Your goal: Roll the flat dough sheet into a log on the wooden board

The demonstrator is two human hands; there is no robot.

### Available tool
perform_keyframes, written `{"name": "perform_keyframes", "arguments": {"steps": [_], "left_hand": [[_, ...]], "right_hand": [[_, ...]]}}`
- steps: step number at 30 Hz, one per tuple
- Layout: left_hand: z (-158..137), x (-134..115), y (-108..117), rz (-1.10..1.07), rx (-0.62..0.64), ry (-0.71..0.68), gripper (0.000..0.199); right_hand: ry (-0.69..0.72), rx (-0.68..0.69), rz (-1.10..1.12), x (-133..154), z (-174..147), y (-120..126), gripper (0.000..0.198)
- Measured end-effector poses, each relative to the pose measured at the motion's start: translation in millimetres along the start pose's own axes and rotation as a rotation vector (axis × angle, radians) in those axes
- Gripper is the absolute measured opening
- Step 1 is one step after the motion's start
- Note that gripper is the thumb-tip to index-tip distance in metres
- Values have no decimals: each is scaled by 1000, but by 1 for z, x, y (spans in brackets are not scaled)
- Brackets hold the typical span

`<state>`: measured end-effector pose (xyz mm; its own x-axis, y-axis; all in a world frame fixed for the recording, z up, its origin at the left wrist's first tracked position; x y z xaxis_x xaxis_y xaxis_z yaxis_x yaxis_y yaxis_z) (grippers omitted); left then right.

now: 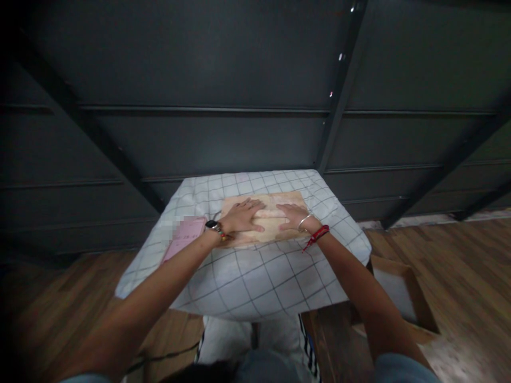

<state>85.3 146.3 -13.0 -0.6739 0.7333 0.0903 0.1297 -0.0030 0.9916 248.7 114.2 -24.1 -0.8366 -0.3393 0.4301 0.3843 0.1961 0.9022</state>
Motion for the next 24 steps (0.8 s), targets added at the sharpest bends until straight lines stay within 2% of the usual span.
{"name": "perform_keyframes", "arguments": {"steps": [3, 9, 12, 18, 24], "left_hand": [[-2, -1, 1, -5, -2, 8, 88], [-4, -3, 3, -5, -13, 2, 85], [-4, -3, 5, -7, -30, -7, 82], [-5, -4, 4, -2, -44, -2, 80], [-5, -5, 6, 6, -63, -20, 76]], "right_hand": [[22, 5, 9, 0, 1, 3, 74], [-51, -28, -102, -3, 2, -3, 87], [-69, -29, -100, -3, -2, -5, 85], [27, -42, 7, -1, -2, 3, 70], [-100, -60, -105, -9, 1, -2, 76]]}}
Point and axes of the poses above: each hand's wrist, its own z-axis towards the middle knuckle, its own y-axis out of the back of the hand, x = y × z, the point moved 7 cm from there along z, towards the middle knuckle, and after that the axes turned 13 degrees about z, right-handed, at the moved point
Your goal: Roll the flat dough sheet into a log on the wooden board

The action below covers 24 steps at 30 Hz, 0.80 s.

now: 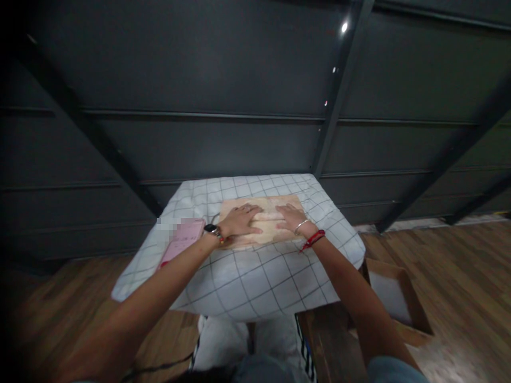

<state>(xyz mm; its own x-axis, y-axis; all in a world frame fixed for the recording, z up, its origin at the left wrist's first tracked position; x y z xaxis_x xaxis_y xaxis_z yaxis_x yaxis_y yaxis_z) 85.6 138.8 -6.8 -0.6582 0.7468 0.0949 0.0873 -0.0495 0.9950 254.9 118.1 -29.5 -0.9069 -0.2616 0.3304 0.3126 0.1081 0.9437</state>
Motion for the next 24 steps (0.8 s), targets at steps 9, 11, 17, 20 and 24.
{"name": "perform_keyframes", "arguments": {"steps": [9, 11, 17, 20, 24], "left_hand": [[5, 2, 0, -7, 23, -15, 79], [8, 4, -1, -16, 30, -14, 79], [23, 21, -10, -57, 21, 98, 62], [33, 36, -12, -27, -44, 245, 54], [44, 51, -9, 10, -133, 400, 57]], "right_hand": [[51, -54, 36, -5, 2, 1, 65], [43, -60, 41, -5, 3, 0, 63], [-119, -144, 60, -9, 14, 9, 53], [-192, -144, 23, -9, 26, 10, 55], [-225, -93, 19, -12, 45, 5, 53]]}}
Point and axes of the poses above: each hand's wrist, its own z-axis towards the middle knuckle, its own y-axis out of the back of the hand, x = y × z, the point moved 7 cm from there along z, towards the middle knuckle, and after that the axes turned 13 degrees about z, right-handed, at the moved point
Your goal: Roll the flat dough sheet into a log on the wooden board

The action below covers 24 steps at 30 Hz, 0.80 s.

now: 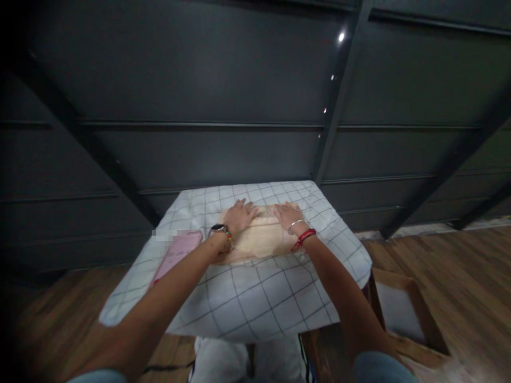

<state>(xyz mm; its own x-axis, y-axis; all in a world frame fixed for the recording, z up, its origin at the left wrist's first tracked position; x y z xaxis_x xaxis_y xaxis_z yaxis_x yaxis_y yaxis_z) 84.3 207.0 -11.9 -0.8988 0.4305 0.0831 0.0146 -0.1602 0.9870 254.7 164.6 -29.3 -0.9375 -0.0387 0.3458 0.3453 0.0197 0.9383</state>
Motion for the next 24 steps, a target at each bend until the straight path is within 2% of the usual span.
{"name": "perform_keyframes", "arguments": {"steps": [7, 13, 20, 24], "left_hand": [[21, 16, 0, -50, 52, 109, 52], [34, 25, 4, -19, -1, 196, 48], [49, 31, 9, 74, -93, 231, 44], [56, 37, 1, 76, -81, 257, 44]], "right_hand": [[-16, -14, 5, -3, 30, 1, 51], [5, -112, -17, 0, 50, 9, 47], [-38, -41, -64, -2, 73, 6, 46], [20, -9, -99, 5, 77, 7, 42]]}}
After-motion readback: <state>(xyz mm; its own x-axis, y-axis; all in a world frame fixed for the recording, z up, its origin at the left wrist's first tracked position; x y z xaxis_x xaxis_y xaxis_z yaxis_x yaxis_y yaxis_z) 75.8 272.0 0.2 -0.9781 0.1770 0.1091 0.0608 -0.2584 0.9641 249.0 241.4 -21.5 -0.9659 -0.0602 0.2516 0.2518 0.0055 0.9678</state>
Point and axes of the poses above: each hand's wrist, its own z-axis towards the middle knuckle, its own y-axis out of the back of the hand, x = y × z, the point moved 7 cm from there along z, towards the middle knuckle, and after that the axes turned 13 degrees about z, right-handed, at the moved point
